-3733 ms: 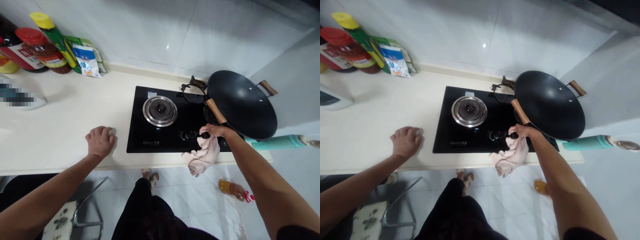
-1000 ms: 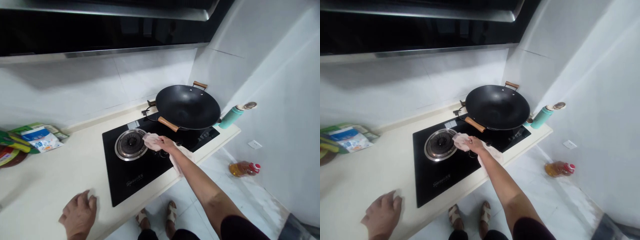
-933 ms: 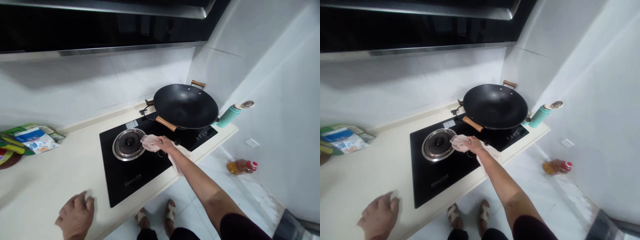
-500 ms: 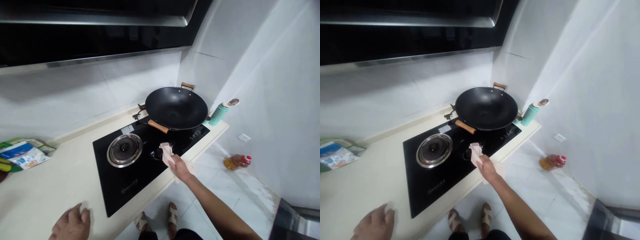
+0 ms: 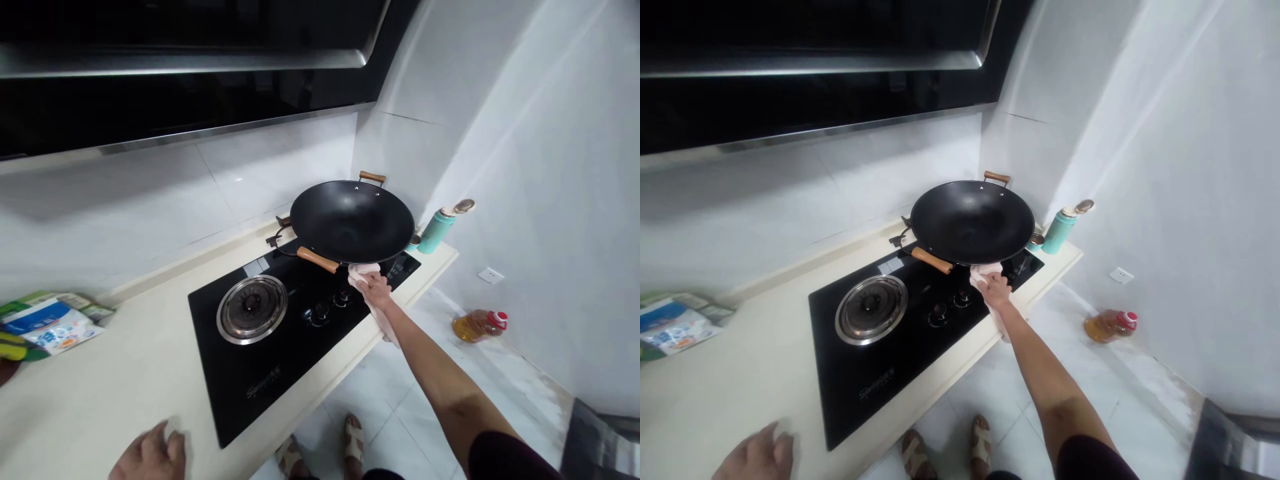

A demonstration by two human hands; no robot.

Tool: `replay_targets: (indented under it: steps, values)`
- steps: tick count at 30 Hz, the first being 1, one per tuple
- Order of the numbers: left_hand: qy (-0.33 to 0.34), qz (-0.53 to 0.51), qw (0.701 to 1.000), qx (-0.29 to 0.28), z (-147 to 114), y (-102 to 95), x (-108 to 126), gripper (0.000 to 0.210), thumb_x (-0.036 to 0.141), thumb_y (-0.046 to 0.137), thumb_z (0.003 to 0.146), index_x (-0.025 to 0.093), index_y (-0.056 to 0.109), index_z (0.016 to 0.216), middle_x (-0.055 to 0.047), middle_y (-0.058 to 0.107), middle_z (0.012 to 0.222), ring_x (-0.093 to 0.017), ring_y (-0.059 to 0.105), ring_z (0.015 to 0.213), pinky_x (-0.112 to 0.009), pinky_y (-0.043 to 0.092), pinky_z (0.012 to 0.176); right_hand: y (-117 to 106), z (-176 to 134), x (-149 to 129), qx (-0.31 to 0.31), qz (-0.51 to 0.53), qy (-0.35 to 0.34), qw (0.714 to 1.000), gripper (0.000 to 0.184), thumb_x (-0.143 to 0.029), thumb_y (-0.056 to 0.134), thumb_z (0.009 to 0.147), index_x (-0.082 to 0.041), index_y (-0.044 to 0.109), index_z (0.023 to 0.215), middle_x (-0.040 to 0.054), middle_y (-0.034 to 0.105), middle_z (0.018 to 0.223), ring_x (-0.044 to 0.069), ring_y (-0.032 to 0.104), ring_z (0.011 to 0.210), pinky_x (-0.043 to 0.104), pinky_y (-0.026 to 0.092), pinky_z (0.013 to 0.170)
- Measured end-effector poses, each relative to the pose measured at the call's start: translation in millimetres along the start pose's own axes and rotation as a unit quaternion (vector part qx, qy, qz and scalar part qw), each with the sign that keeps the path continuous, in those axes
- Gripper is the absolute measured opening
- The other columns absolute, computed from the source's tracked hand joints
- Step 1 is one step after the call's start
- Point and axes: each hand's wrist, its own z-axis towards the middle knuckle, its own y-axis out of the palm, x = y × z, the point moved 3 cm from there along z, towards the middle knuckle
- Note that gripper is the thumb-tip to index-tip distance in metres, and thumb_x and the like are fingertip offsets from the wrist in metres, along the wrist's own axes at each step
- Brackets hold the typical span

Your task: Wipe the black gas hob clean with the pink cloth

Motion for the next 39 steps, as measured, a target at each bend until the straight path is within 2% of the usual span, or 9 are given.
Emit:
replay_targets:
  steps: [4,9,14,19,22,28,31,35,39]
  values:
    - [-0.007,0.005,1.000,0.003,-1.4,-0.9,1.0,0.072,0.065,0.023,0.097,0.023,0.062,0.140,-0.018,0.054,0.155,-0.047,0.045,0.144,-0.067,0.034,0.119,31.6,11.9,-20.4,-0.086,-0.011,-0.045,0.995,0.047,-0.059,0.046,0.105,-0.032,0.082,0.120,0.0037,0.071,0.130,0.025,0.061,0.117,0.046,0.048,0.107]
    - [-0.006,0.008,1.000,-0.002,-3.9,-3.1,3.2,0.074,0.063,0.022,0.098,0.020,0.063,0.141,-0.019,0.053,0.156,-0.047,0.045,0.145,-0.067,0.035,0.120,30.4,15.2,-21.9,-0.112,-0.031,-0.073,0.991,0.051,-0.054,0.038,0.109,-0.030,0.081,0.119,0.0046,0.072,0.128,0.025,0.060,0.115,0.043,0.048,0.106]
    - [-0.003,0.014,1.000,0.002,-6.8,-7.2,8.5,0.071,0.061,0.026,0.097,0.018,0.064,0.140,-0.020,0.055,0.155,-0.047,0.045,0.145,-0.067,0.034,0.121,22.4,-31.1,4.9,-0.057,-0.062,-0.080,0.993,0.045,-0.047,0.044,0.107,-0.022,0.079,0.122,0.0115,0.065,0.129,0.028,0.057,0.112,0.047,0.046,0.108]
    - [-0.012,0.007,1.000,-0.001,-7.2,-7.3,9.5,0.075,0.062,0.020,0.098,0.019,0.063,0.141,-0.019,0.054,0.156,-0.047,0.044,0.147,-0.067,0.034,0.122,41.7,-92.6,10.1,0.049,-0.108,-0.147,0.982,0.043,-0.041,0.052,0.102,-0.015,0.073,0.130,0.0173,0.061,0.122,0.032,0.052,0.106,0.053,0.050,0.105]
    - [-0.010,-0.005,1.000,-0.002,-5.2,-5.5,7.1,0.071,0.062,0.025,0.098,0.021,0.063,0.142,-0.019,0.054,0.155,-0.047,0.045,0.146,-0.069,0.035,0.120,61.3,-114.3,-3.2,0.059,-0.095,-0.160,0.981,0.036,-0.032,0.051,0.102,-0.016,0.071,0.127,0.0168,0.060,0.117,0.033,0.053,0.107,0.054,0.052,0.104]
    - [-0.005,-0.008,1.000,0.000,-4.7,-2.9,5.6,0.071,0.062,0.025,0.099,0.020,0.063,0.142,-0.020,0.052,0.157,-0.048,0.045,0.146,-0.070,0.035,0.120,92.0,-143.5,-42.8,0.005,-0.129,-0.187,0.974,0.032,-0.022,0.057,0.097,-0.018,0.068,0.126,0.0159,0.063,0.118,0.034,0.056,0.111,0.052,0.055,0.100]
    - [-0.005,-0.012,1.000,-0.003,-5.7,-3.1,5.9,0.069,0.059,0.026,0.098,0.020,0.062,0.142,-0.020,0.052,0.158,-0.048,0.043,0.147,-0.070,0.033,0.121,99.1,-160.9,-59.1,-0.010,-0.129,-0.208,0.969,0.026,-0.021,0.062,0.095,-0.021,0.070,0.119,0.0140,0.065,0.117,0.032,0.057,0.108,0.048,0.058,0.094]
    - [0.002,-0.003,1.000,-0.010,-5.5,-4.3,5.2,0.071,0.061,0.025,0.098,0.018,0.062,0.142,-0.022,0.051,0.157,-0.049,0.043,0.146,-0.070,0.035,0.119,104.0,-183.7,-75.8,-0.062,-0.101,-0.282,0.952,0.018,-0.029,0.071,0.092,-0.021,0.073,0.108,0.0125,0.067,0.114,0.030,0.060,0.105,0.045,0.059,0.091]
    - [-0.003,0.000,1.000,-0.011,-5.0,-4.9,4.2,0.071,0.060,0.024,0.099,0.019,0.061,0.143,-0.020,0.051,0.157,-0.047,0.044,0.145,-0.068,0.035,0.118,104.8,-188.8,-88.8,-0.087,-0.099,-0.322,0.937,0.016,-0.036,0.074,0.092,-0.025,0.074,0.103,0.0106,0.068,0.116,0.029,0.060,0.107,0.044,0.058,0.091]
